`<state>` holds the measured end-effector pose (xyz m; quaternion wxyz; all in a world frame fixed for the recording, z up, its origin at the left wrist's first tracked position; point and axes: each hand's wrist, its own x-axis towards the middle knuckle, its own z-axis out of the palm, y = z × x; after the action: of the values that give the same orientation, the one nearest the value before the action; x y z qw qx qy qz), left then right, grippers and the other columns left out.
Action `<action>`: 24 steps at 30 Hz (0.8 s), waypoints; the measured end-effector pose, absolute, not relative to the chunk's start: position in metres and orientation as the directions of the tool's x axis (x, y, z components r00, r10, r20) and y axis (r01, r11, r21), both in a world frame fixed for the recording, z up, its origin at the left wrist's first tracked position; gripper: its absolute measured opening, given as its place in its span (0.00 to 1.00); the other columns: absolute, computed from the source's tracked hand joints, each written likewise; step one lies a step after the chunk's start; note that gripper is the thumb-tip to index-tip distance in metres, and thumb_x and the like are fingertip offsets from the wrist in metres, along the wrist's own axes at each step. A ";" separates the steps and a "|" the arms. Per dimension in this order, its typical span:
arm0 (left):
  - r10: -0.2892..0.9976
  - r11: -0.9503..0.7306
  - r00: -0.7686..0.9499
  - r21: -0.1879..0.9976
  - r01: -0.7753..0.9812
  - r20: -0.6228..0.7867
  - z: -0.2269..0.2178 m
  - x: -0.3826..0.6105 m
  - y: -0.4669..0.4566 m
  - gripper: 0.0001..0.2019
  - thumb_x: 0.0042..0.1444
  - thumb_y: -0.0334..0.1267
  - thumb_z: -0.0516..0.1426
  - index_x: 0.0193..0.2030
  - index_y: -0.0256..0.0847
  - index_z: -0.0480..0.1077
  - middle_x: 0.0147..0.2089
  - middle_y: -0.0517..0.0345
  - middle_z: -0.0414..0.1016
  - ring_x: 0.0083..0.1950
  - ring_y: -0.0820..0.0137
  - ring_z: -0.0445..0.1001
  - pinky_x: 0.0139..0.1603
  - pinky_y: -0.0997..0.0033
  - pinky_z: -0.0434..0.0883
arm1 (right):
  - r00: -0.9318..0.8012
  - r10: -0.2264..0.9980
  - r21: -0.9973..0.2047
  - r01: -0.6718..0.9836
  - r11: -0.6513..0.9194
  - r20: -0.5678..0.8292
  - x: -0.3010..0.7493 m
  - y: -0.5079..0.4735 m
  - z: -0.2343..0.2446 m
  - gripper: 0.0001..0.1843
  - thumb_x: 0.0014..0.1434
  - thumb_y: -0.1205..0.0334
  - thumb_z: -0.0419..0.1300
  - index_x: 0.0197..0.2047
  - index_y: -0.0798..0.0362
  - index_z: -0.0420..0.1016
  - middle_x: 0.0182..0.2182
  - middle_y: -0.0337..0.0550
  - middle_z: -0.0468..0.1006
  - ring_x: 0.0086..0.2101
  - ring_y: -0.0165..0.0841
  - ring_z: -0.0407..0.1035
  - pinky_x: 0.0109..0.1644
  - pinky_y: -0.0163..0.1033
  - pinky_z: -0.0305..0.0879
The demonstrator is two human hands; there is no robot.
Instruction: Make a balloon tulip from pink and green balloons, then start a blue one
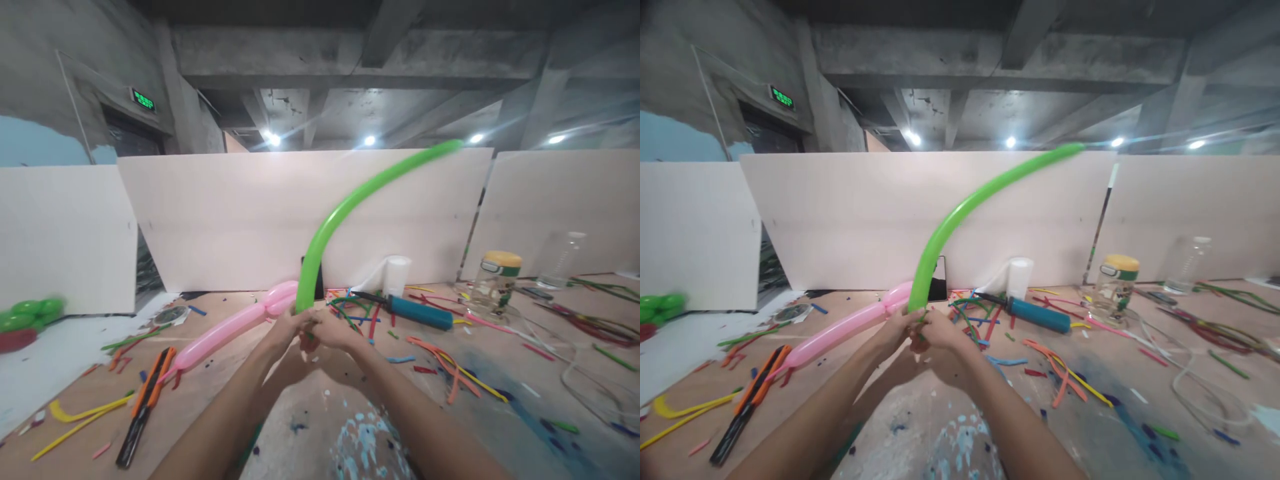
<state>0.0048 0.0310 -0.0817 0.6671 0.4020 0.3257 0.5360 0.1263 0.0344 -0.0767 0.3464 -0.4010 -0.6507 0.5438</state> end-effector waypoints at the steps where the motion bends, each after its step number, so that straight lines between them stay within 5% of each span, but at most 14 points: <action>1: 0.974 0.095 0.228 0.892 -0.441 0.009 -0.078 0.007 0.033 0.12 0.39 0.39 0.65 0.28 0.37 0.68 0.15 0.61 0.67 0.16 0.72 0.66 0.16 0.75 0.59 | -0.451 0.893 -0.981 0.170 0.093 0.006 0.125 0.034 -0.077 0.12 0.51 0.68 0.58 0.18 0.59 0.70 0.13 0.40 0.71 0.15 0.29 0.67 0.21 0.34 0.66; 11: 0.981 0.078 0.194 0.850 -0.521 0.029 -0.058 0.017 0.045 0.16 0.41 0.46 0.63 0.25 0.37 0.64 0.17 0.62 0.67 0.16 0.74 0.66 0.17 0.76 0.62 | -0.555 0.831 -0.985 0.160 0.071 -0.030 0.133 0.030 -0.070 0.16 0.52 0.53 0.61 0.23 0.59 0.73 0.19 0.42 0.76 0.21 0.28 0.71 0.29 0.34 0.70; 24: 0.979 0.128 0.200 0.840 -0.527 -0.024 -0.046 0.010 0.034 0.12 0.42 0.39 0.62 0.26 0.37 0.64 0.15 0.63 0.63 0.17 0.75 0.65 0.17 0.77 0.62 | -0.665 0.744 -0.998 0.048 -0.038 -0.060 0.129 0.018 -0.061 0.24 0.44 0.44 0.63 0.26 0.61 0.74 0.23 0.47 0.78 0.27 0.33 0.73 0.35 0.39 0.69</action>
<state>0.0101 0.0337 -0.0465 0.6837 0.3641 0.3107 0.5508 0.1291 0.0176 -0.0611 0.2677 -0.3095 -0.6397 0.6506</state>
